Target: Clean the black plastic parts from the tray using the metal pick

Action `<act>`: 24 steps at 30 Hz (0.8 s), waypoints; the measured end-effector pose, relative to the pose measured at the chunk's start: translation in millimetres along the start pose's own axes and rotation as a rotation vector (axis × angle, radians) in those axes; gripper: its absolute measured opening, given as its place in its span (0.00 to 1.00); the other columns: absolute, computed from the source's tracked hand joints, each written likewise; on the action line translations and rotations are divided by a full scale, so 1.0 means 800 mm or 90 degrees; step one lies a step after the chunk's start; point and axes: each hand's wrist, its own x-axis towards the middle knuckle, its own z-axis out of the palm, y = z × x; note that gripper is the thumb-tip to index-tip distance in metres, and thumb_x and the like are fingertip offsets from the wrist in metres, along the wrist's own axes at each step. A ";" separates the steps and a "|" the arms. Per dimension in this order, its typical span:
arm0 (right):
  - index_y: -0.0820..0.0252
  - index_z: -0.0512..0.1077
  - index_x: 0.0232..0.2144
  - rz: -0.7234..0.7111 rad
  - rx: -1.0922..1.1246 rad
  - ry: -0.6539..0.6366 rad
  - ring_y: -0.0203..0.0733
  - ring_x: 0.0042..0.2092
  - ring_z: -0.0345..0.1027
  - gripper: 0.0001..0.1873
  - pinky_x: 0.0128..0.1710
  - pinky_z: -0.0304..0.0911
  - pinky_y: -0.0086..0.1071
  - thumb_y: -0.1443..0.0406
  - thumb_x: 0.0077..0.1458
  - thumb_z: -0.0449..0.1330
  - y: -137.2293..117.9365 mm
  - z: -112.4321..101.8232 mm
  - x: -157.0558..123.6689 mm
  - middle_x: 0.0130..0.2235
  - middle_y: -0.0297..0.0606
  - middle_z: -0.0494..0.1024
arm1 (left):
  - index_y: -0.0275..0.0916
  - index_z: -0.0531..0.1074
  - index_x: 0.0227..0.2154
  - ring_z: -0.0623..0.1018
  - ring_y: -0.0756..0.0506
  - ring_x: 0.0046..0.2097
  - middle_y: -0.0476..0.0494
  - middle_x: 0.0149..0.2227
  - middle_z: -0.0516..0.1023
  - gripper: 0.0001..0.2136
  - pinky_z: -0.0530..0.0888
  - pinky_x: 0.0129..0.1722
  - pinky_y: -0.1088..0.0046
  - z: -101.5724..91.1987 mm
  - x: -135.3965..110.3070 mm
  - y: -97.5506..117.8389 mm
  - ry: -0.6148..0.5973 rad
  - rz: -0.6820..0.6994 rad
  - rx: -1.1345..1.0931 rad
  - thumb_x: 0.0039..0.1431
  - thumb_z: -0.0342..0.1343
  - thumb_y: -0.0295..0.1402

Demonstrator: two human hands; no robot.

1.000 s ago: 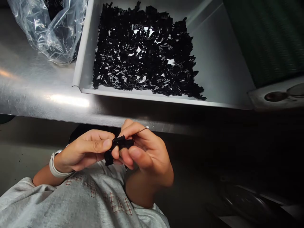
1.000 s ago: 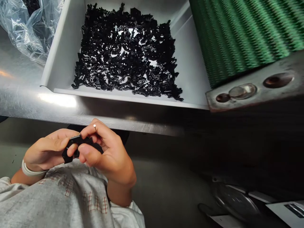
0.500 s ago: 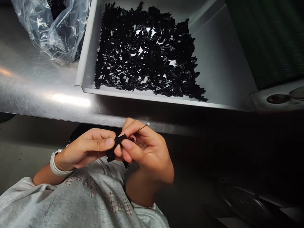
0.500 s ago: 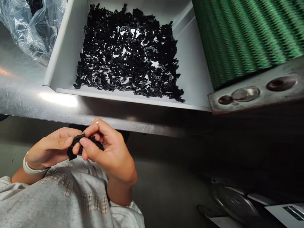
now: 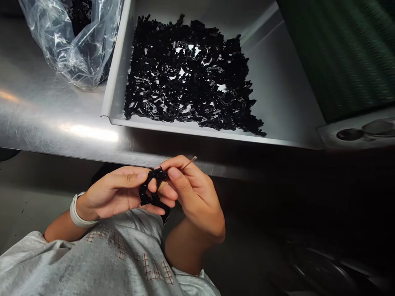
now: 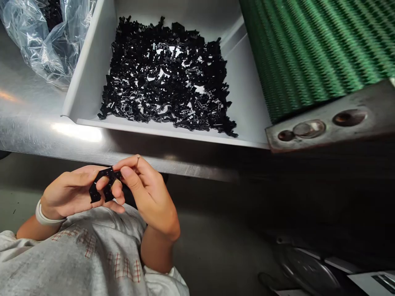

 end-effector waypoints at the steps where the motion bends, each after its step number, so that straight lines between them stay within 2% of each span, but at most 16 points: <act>1: 0.56 0.73 0.38 -0.004 -0.002 0.003 0.30 0.22 0.60 0.11 0.24 0.63 0.27 0.56 0.66 0.59 0.000 0.000 0.000 0.25 0.29 0.74 | 0.35 0.78 0.29 0.81 0.43 0.40 0.42 0.36 0.83 0.11 0.75 0.48 0.61 0.001 0.000 0.000 0.003 0.002 -0.004 0.57 0.66 0.39; 4: 0.55 0.75 0.41 -0.044 -0.066 0.063 0.31 0.24 0.60 0.12 0.27 0.63 0.28 0.55 0.67 0.58 0.002 0.002 -0.001 0.26 0.29 0.72 | 0.36 0.79 0.27 0.81 0.45 0.38 0.44 0.34 0.84 0.10 0.75 0.46 0.67 0.006 0.001 0.002 0.044 0.041 -0.005 0.54 0.68 0.38; 7: 0.53 0.76 0.43 -0.115 -0.141 0.205 0.32 0.28 0.60 0.12 0.31 0.62 0.28 0.53 0.64 0.61 0.007 0.007 -0.007 0.26 0.28 0.67 | 0.36 0.80 0.25 0.81 0.48 0.39 0.47 0.33 0.84 0.09 0.73 0.46 0.74 0.013 0.003 0.004 0.110 0.129 0.008 0.53 0.70 0.37; 10: 0.53 0.73 0.38 -0.152 -0.134 0.277 0.32 0.27 0.57 0.12 0.29 0.60 0.26 0.53 0.60 0.64 0.017 0.021 -0.015 0.25 0.26 0.62 | 0.38 0.81 0.24 0.80 0.49 0.39 0.49 0.32 0.84 0.09 0.72 0.49 0.74 0.017 0.006 0.003 0.155 0.202 0.017 0.53 0.69 0.38; 13: 0.53 0.68 0.37 -0.134 -0.097 0.250 0.33 0.26 0.55 0.16 0.26 0.59 0.26 0.51 0.56 0.67 0.028 0.039 -0.018 0.24 0.25 0.61 | 0.39 0.80 0.25 0.80 0.45 0.40 0.48 0.34 0.84 0.10 0.73 0.49 0.66 0.018 0.007 0.000 0.173 0.213 0.023 0.52 0.70 0.39; 16: 0.52 0.66 0.39 -0.085 0.001 0.205 0.32 0.28 0.60 0.20 0.30 0.65 0.28 0.51 0.54 0.68 0.037 0.053 -0.015 0.28 0.27 0.67 | 0.39 0.78 0.24 0.80 0.39 0.45 0.44 0.36 0.84 0.11 0.73 0.51 0.59 0.020 0.007 -0.003 0.179 0.209 0.048 0.51 0.70 0.40; 18: 0.51 0.64 0.40 -0.062 0.081 0.183 0.33 0.32 0.67 0.19 0.37 0.70 0.32 0.54 0.54 0.69 0.040 0.058 -0.010 0.35 0.31 0.72 | 0.38 0.77 0.24 0.79 0.37 0.48 0.42 0.36 0.84 0.11 0.74 0.50 0.59 0.020 0.006 -0.005 0.179 0.217 0.077 0.52 0.69 0.40; 20: 0.50 0.64 0.39 -0.064 0.134 0.166 0.34 0.37 0.71 0.16 0.46 0.72 0.36 0.58 0.56 0.68 0.043 0.060 -0.006 0.39 0.32 0.73 | 0.38 0.77 0.24 0.80 0.37 0.47 0.41 0.35 0.84 0.11 0.75 0.49 0.61 0.019 0.005 -0.005 0.181 0.229 0.105 0.52 0.69 0.40; 24: 0.50 0.65 0.41 -0.063 0.167 0.131 0.34 0.36 0.72 0.16 0.47 0.73 0.38 0.62 0.55 0.68 0.045 0.058 -0.005 0.40 0.34 0.75 | 0.38 0.77 0.24 0.80 0.41 0.45 0.42 0.35 0.83 0.12 0.75 0.46 0.66 0.017 0.005 -0.005 0.195 0.233 0.100 0.52 0.69 0.40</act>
